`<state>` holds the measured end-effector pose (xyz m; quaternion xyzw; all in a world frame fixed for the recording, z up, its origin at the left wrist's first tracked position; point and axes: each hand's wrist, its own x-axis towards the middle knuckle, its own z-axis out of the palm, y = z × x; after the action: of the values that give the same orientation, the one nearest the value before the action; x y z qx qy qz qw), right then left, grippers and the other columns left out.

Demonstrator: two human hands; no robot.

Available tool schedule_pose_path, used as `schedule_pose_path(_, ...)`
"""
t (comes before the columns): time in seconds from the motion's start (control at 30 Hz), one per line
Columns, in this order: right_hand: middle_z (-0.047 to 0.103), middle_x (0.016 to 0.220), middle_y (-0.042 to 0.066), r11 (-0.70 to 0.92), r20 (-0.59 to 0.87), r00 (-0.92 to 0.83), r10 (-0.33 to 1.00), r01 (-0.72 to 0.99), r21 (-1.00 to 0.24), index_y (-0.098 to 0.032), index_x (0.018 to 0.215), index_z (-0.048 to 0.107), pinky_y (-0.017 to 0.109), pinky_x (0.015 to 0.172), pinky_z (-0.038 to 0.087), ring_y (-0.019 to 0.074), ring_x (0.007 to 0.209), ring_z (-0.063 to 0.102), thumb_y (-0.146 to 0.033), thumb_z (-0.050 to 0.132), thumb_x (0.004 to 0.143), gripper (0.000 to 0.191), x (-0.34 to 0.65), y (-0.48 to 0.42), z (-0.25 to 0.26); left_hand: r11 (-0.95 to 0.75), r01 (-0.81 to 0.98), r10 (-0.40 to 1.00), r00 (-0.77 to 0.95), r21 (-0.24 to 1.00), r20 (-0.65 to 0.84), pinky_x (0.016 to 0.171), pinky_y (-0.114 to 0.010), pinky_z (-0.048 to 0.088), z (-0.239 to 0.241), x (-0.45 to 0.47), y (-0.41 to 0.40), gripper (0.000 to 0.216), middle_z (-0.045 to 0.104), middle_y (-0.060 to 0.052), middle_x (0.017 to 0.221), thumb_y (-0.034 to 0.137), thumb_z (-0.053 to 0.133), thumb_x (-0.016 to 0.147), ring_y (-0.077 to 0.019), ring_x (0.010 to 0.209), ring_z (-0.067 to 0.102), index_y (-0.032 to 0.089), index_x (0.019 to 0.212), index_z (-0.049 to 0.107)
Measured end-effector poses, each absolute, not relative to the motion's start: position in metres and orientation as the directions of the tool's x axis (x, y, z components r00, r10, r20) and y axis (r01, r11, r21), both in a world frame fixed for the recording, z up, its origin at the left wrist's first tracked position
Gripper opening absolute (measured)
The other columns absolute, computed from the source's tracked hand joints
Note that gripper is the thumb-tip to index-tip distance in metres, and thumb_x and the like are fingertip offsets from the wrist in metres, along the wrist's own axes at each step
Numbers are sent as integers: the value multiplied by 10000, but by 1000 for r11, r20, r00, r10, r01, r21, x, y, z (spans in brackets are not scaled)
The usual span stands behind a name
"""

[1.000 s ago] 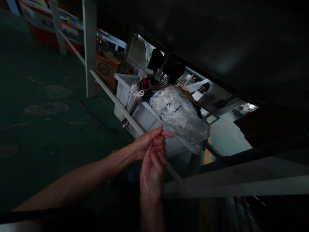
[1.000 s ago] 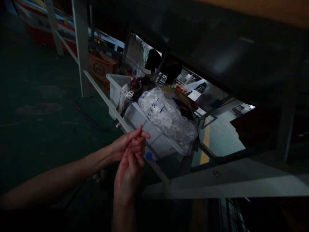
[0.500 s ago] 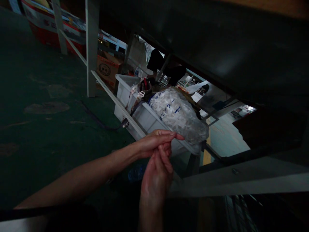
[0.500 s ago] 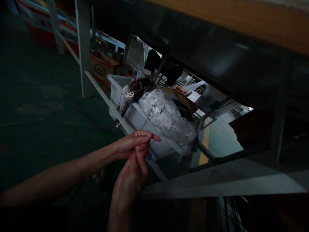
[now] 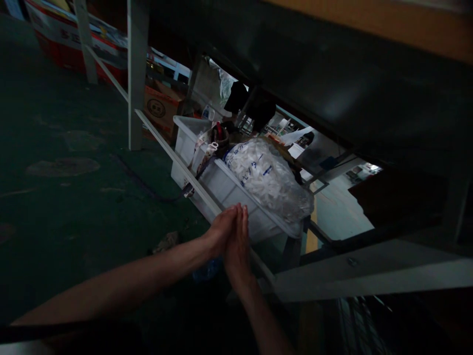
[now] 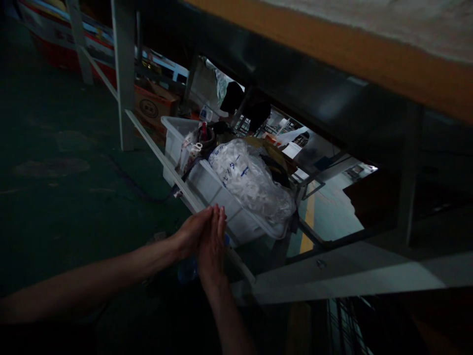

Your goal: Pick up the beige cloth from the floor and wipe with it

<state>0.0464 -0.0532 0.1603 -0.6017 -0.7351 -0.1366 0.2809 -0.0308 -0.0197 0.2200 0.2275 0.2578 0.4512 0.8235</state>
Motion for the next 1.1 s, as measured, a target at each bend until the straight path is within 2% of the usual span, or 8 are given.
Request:
schedule_pose_path(0.17,272,1396,197,23,555,-67,829,996,86,-46,1342,241,563,1044,153,268,1342,30,-92,318,824,526,37,-54,176,71,-541,916,367,838,159,594,-181,384,203,-27,-19,147,504,27,671,285,562,799,-102,642,478,160,725,538)
schedule_pose_path(0.4,234,1403,210,67,557,-112,823,993,100,-23,1351,155,550,1033,207,274,1340,51,-73,310,810,565,24,-69,158,232,-513,910,415,826,2,444,-192,299,191,-28,-6,434,373,56,490,544,538,743,-78,457,346,162,548,467)
schedule_pose_path(0.53,277,1389,182,27,466,-56,883,997,69,-85,1339,255,582,1020,202,303,1319,168,-101,334,817,528,37,-69,144,117,-505,896,425,855,129,713,-223,416,183,-26,-14,208,591,-14,798,339,614,740,-149,782,540,168,857,622)
schedule_pose_path(0.6,330,1368,155,55,411,-77,908,996,66,-123,1320,317,583,1023,192,307,1296,241,-123,364,820,502,43,-68,140,-44,-441,900,373,896,228,846,-221,371,177,-25,-17,291,593,-20,960,212,624,728,-162,954,514,195,1018,600)
schedule_pose_path(0.67,348,1359,141,94,379,-114,918,993,70,-144,1301,363,570,1029,193,312,1286,263,-120,405,808,495,44,-67,140,-111,-380,909,335,918,248,826,-213,375,173,-24,-17,271,594,-10,911,202,574,772,-152,902,526,198,1042,589)
schedule_pose_path(0.77,343,1353,173,115,386,-135,913,990,76,-105,1284,387,548,1038,197,320,1289,250,-83,439,780,507,40,-66,146,-13,-408,938,312,913,153,688,-189,401,174,-22,-11,156,573,14,738,211,530,810,-128,720,526,173,932,619)
schedule_pose_path(0.93,333,1355,198,194,423,-227,877,974,121,-26,1287,351,510,1061,188,275,1316,190,-46,338,794,493,38,-64,164,433,-513,878,425,741,-220,486,-179,378,187,-22,2,136,509,31,520,211,558,794,-100,482,478,136,687,594)
schedule_pose_path(1.1,477,1276,139,169,490,-170,855,984,47,-99,1242,449,593,1021,193,321,1325,119,-39,330,796,465,47,-59,168,561,-544,806,530,624,-262,449,-191,398,207,-25,0,186,438,62,439,276,466,871,-90,396,456,150,767,554)
